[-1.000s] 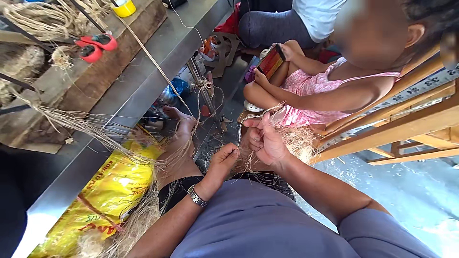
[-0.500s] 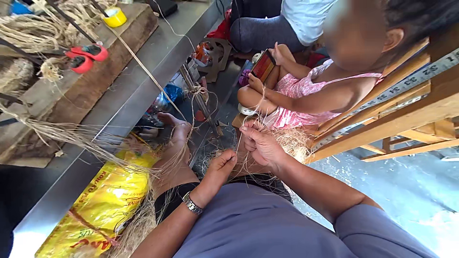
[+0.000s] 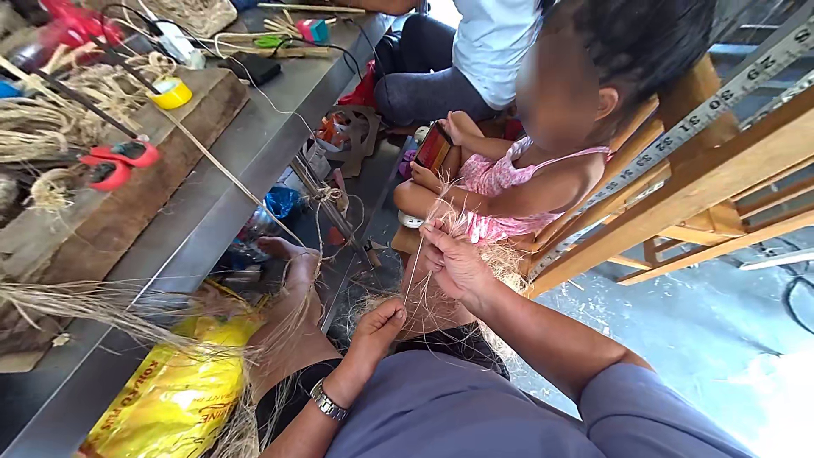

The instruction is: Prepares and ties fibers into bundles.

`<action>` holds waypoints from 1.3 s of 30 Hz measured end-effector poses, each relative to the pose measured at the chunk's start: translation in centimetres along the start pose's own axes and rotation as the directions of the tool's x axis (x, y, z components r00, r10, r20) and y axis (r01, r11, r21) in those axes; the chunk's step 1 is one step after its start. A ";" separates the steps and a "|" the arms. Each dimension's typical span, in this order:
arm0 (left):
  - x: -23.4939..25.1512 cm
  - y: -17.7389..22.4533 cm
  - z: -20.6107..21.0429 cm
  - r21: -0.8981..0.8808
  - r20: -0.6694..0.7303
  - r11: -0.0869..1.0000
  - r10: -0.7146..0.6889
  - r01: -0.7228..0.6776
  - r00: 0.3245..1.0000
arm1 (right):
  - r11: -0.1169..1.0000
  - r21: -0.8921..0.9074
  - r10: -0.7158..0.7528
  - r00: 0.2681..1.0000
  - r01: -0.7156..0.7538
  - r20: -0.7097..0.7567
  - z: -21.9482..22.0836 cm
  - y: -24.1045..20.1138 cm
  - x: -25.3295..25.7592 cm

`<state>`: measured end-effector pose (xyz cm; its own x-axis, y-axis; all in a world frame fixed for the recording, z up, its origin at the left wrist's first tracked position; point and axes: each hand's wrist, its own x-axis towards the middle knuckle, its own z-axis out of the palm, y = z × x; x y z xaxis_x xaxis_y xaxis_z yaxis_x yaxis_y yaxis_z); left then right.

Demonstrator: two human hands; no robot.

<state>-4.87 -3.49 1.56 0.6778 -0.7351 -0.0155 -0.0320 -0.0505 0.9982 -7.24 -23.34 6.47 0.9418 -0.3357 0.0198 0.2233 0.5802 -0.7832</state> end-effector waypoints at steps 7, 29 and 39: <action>0.0 -0.2 -0.1 -0.009 -0.035 0.999 0.046 -0.046 0.998 | 0.994 0.107 -0.007 0.991 -0.008 0.133 0.0 -1.2 0.2; -0.1 -0.5 -0.5 -0.021 0.037 1.000 -0.020 0.021 0.999 | 0.993 0.092 0.050 0.958 -0.078 0.283 0.5 -2.8 -0.2; -1.5 1.2 -4.2 0.167 0.166 0.981 0.066 -0.094 0.984 | 0.879 -0.434 0.014 0.901 0.195 0.434 -1.1 -8.2 -2.5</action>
<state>-2.89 0.38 3.02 0.5428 -0.8389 0.0413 -0.2180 -0.0933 0.9715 -11.69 -28.04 12.13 0.9607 0.0277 0.2763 0.2710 0.1227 -0.9547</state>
